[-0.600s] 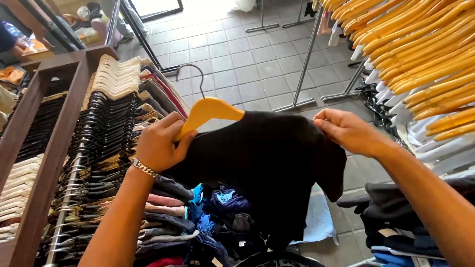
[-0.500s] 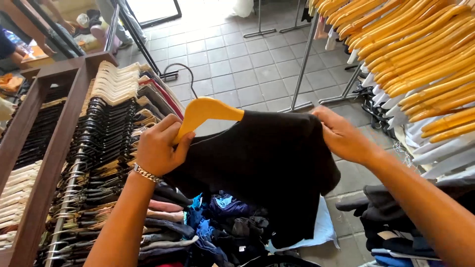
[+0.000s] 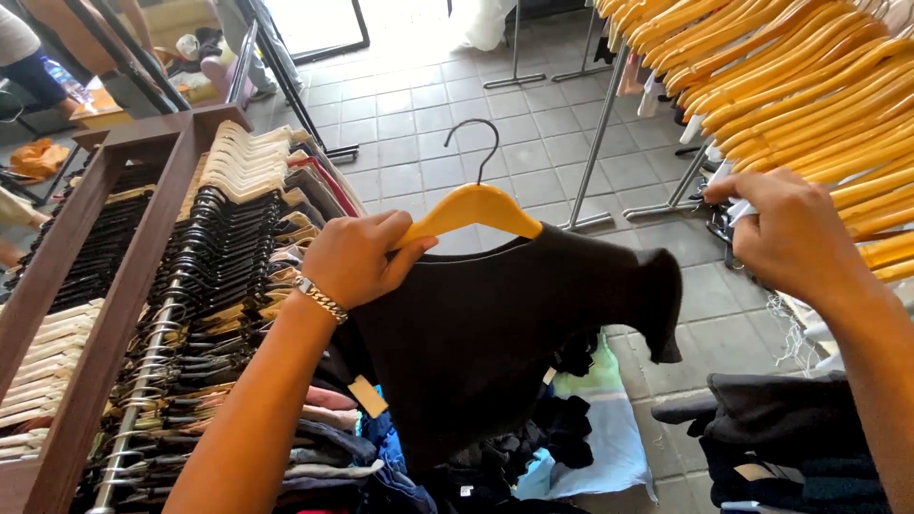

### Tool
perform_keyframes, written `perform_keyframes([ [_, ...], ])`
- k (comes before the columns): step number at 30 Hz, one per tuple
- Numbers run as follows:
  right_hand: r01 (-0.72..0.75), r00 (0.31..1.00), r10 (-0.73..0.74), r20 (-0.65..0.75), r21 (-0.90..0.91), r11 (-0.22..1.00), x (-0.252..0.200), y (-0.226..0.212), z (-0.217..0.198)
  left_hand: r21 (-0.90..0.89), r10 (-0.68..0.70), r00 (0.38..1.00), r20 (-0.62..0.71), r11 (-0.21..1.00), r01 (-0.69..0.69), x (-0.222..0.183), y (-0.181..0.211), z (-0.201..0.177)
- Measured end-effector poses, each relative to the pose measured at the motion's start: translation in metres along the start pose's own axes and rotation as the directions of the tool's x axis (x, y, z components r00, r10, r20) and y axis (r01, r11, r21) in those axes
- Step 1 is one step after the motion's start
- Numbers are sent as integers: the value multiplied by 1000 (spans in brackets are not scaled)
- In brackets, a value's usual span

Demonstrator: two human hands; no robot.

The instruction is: The person is picking up various clothing items from a pile on the floor, placing them onto wooden hangers, and then hanging the hangers onto a clothing rack.

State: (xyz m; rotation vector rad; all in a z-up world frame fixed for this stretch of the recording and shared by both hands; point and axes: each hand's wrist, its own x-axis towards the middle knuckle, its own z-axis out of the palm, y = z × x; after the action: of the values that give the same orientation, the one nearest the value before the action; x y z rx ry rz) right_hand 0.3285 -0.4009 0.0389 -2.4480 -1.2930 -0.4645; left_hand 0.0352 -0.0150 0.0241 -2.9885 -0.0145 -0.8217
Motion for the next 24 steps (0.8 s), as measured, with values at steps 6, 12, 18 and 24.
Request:
perform_keyframes([
  [6,17,942,-124,311,324,946,-15,-123,-4,-130,43,996,-72,990,-52,29,57,-19],
  [12,-199,937,13,349,504,840,-32,-104,18,-73,-156,973,-170,987,146,40,41,24],
  [18,-310,827,128,547,255,916,-36,-138,-57,-367,-94,963,-253,930,-5,54,58,74],
  [24,-483,836,308,455,340,807,-31,-100,-90,-629,51,942,-332,732,-261,115,119,98],
])
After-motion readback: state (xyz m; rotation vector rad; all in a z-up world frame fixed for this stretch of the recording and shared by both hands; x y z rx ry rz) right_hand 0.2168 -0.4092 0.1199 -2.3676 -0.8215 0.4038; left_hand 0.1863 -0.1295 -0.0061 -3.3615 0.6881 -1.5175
